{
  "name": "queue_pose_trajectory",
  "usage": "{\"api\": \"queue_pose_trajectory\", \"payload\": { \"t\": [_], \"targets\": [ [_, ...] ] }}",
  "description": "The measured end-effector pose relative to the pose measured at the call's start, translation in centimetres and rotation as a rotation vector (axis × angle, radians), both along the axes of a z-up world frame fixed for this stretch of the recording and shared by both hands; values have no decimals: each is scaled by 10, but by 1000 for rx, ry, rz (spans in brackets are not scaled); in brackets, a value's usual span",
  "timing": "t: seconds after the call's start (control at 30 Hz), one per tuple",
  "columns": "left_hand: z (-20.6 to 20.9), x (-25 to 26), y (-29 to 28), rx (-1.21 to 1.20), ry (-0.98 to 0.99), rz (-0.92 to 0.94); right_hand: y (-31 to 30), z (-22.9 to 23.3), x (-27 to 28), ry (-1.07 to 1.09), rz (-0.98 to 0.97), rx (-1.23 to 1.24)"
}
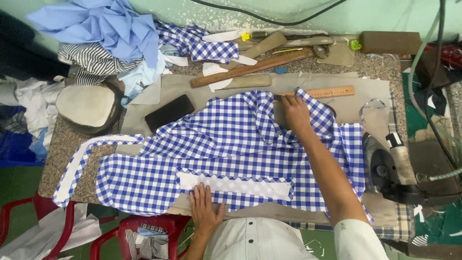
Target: The person cuts a blue and white checkered fabric using large scissors, following a white paper pattern placed on a work table. They trim the edges of the fabric, remove the pattern, and briefly iron the cut piece before continuing to cut another section of the fabric.
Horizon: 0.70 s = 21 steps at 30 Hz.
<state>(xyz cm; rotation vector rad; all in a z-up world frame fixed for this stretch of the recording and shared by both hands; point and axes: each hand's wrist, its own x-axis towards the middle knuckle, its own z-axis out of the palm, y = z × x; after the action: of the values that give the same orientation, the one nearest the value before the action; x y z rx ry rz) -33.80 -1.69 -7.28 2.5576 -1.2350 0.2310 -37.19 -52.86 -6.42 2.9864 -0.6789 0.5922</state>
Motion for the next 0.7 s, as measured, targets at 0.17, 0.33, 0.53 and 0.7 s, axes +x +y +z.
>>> {"api": "queue_pose_trajectory", "payload": {
  "t": [0.17, 0.33, 0.53, 0.7],
  "targets": [
    [20, -2, 5, -277, 302, 63, -10, 12, 33, 338, -52, 3],
    [48, 2, 3, -561, 410, 132, -33, 49, 47, 155, -18, 46],
    [67, 22, -24, -586, 356, 77, -34, 189, 43, -51, -134, 728],
    [95, 37, -61, -671, 292, -43, 17, 267, 21, -477, -157, 1060]
  ]
}}
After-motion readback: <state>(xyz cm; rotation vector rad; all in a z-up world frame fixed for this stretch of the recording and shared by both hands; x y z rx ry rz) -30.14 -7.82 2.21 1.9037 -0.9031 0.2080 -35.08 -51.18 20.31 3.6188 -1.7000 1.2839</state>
